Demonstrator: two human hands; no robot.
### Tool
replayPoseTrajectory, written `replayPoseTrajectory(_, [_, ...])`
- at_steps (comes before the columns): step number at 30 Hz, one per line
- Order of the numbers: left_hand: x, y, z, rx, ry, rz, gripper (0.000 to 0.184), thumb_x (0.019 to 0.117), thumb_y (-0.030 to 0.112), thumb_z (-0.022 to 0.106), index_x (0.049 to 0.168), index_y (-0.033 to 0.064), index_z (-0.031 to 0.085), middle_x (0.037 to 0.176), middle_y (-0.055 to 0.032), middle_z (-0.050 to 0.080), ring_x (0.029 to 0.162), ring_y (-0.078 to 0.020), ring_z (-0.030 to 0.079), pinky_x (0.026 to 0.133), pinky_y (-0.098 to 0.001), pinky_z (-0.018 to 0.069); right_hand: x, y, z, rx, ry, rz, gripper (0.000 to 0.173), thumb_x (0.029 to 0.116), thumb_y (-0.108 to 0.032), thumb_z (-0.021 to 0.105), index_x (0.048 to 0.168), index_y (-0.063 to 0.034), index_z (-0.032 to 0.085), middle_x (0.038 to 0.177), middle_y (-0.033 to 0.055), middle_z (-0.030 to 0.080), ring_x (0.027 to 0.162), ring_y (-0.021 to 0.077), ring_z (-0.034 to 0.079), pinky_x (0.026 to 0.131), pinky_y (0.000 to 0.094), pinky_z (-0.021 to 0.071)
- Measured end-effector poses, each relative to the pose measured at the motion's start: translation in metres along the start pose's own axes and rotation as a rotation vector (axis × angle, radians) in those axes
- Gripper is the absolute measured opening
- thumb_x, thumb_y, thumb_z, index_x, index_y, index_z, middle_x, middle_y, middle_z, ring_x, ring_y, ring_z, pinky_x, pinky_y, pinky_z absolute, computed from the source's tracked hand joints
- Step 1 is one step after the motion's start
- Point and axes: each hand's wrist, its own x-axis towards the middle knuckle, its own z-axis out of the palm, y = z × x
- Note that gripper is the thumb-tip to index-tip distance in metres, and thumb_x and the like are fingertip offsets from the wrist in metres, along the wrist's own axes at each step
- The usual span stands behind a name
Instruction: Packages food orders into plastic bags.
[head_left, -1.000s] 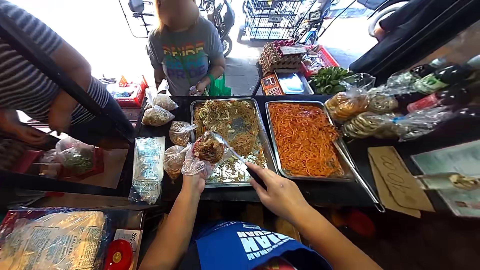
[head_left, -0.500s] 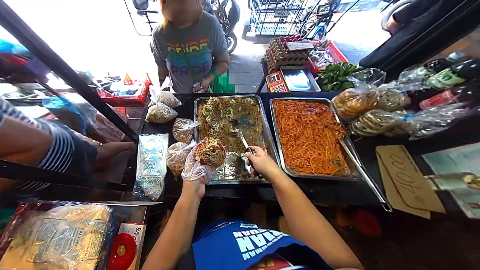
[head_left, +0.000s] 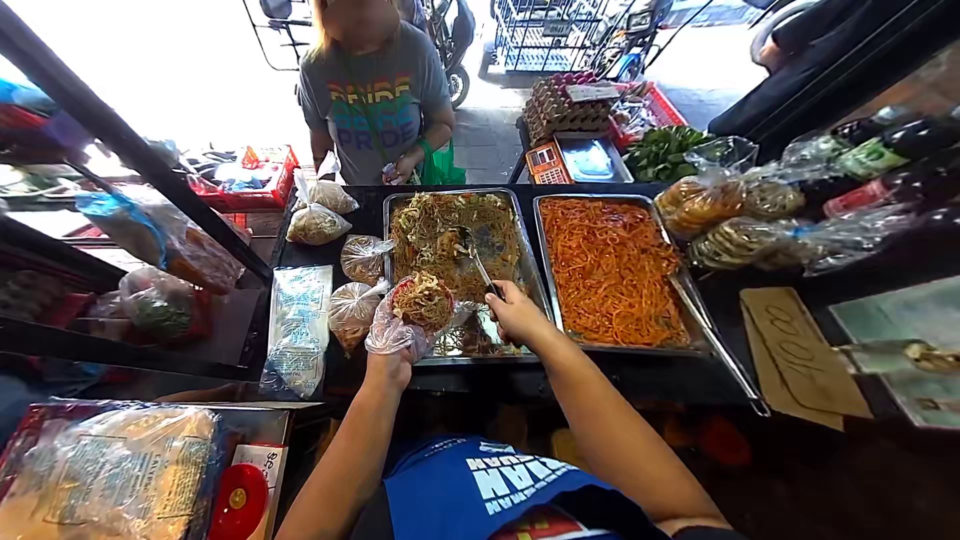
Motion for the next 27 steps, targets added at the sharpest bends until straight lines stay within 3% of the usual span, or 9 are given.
replayPoseTrajectory(4, [0.003, -0.002, 0.003, -0.007, 0.016, 0.013, 0.03, 0.107, 0.009, 0.047, 0.137, 0.0071, 0.051, 0.11, -0.0164, 0.065, 0.094, -0.0281, 0.066, 0.082, -0.0503, 0.058, -0.063, 0.011, -0.016, 0.029, -0.004, -0.103, 0.05, 0.1117, -0.033, 0.04, 0.158, -0.0163, 0.031, 0.086, 0.0075, 0.06, 0.051, 0.0151, 0.054, 0.048, 0.0331, 0.0511])
replayPoseTrajectory(8, [0.009, -0.008, 0.009, -0.017, -0.028, 0.03, 0.035, 0.1058, 0.007, 0.049, 0.141, 0.0095, 0.051, 0.116, -0.016, 0.065, 0.099, -0.0277, 0.067, 0.084, -0.0503, 0.0584, -0.114, 0.025, -0.019, -0.068, -0.012, -0.248, 0.053, 0.1078, -0.037, 0.046, 0.157, -0.0204, 0.036, 0.088, 0.0063, 0.062, 0.053, 0.0158, 0.056, 0.049, 0.0355, 0.0531])
replayPoseTrajectory(12, [0.008, -0.009, 0.021, 0.012, -0.007, 0.033, 0.03, 0.1051, 0.004, 0.048, 0.135, 0.0072, 0.052, 0.106, -0.0132, 0.065, 0.09, -0.0228, 0.066, 0.079, -0.0431, 0.0582, -0.131, 0.038, -0.008, -0.476, 0.141, -0.465, 0.052, 0.1072, -0.04, 0.044, 0.155, -0.0185, 0.045, 0.129, 0.0074, 0.069, 0.105, 0.0242, 0.071, 0.09, 0.0504, 0.0575])
replayPoseTrajectory(16, [0.008, -0.007, 0.028, 0.028, -0.02, 0.018, 0.033, 0.106, 0.008, 0.049, 0.139, 0.0102, 0.052, 0.111, -0.014, 0.066, 0.093, -0.0246, 0.067, 0.08, -0.0442, 0.0587, -0.119, 0.056, 0.003, -0.739, 0.473, -0.706, 0.047, 0.104, -0.03, 0.047, 0.146, -0.0103, 0.057, 0.104, 0.0128, 0.072, 0.075, 0.03, 0.073, 0.059, 0.0482, 0.0593])
replayPoseTrajectory(18, [0.006, -0.004, 0.03, 0.034, -0.027, 0.017, 0.036, 0.1046, 0.004, 0.05, 0.14, 0.0091, 0.051, 0.112, -0.0152, 0.066, 0.094, -0.0259, 0.068, 0.08, -0.0458, 0.0592, -0.114, 0.058, -0.006, -0.707, 0.499, -0.645, 0.048, 0.1056, -0.03, 0.047, 0.148, -0.0083, 0.053, 0.11, 0.0157, 0.072, 0.081, 0.0337, 0.074, 0.064, 0.052, 0.0601])
replayPoseTrajectory(20, [0.003, -0.001, 0.03, 0.047, -0.012, 0.021, 0.033, 0.104, 0.002, 0.049, 0.137, 0.0069, 0.051, 0.108, -0.0147, 0.065, 0.092, -0.025, 0.067, 0.078, -0.0454, 0.0593, -0.105, 0.062, -0.021, -0.586, 0.357, -0.43, 0.052, 0.1084, -0.033, 0.043, 0.156, -0.0112, 0.042, 0.129, 0.0183, 0.068, 0.105, 0.0389, 0.071, 0.087, 0.0604, 0.0564])
replayPoseTrajectory(22, [0.001, 0.004, 0.03, 0.095, -0.001, 0.032, 0.031, 0.101, -0.003, 0.049, 0.13, 0.0062, 0.051, 0.1, -0.0106, 0.062, 0.085, -0.0202, 0.065, 0.074, -0.0408, 0.0582, -0.087, 0.083, -0.035, -0.408, 0.185, -0.237, 0.055, 0.1096, -0.039, 0.041, 0.159, -0.015, 0.037, 0.13, 0.0178, 0.067, 0.112, 0.0361, 0.068, 0.098, 0.0595, 0.0512])
replayPoseTrajectory(25, [0.0, 0.016, 0.023, 0.159, -0.031, 0.041, 0.036, 0.0999, -0.004, 0.05, 0.134, 0.0054, 0.05, 0.101, -0.0097, 0.063, 0.085, -0.0186, 0.064, 0.076, -0.0388, 0.0577, -0.061, 0.126, -0.035, -0.271, 0.076, -0.182, 0.051, 0.1096, -0.042, 0.04, 0.154, -0.0178, 0.045, 0.097, 0.0147, 0.07, 0.08, 0.0286, 0.068, 0.08, 0.0527, 0.0557])
replayPoseTrajectory(27, [-0.002, 0.025, 0.021, 0.184, -0.035, 0.026, 0.03, 0.101, -0.003, 0.05, 0.13, 0.0051, 0.052, 0.095, -0.007, 0.062, 0.08, -0.0156, 0.063, 0.073, -0.0342, 0.0568, -0.061, 0.127, -0.04, -0.472, 0.09, -0.147, 0.053, 0.1089, -0.049, 0.038, 0.155, -0.0244, 0.046, 0.1, 0.0161, 0.072, 0.086, 0.0335, 0.07, 0.082, 0.0574, 0.0553])
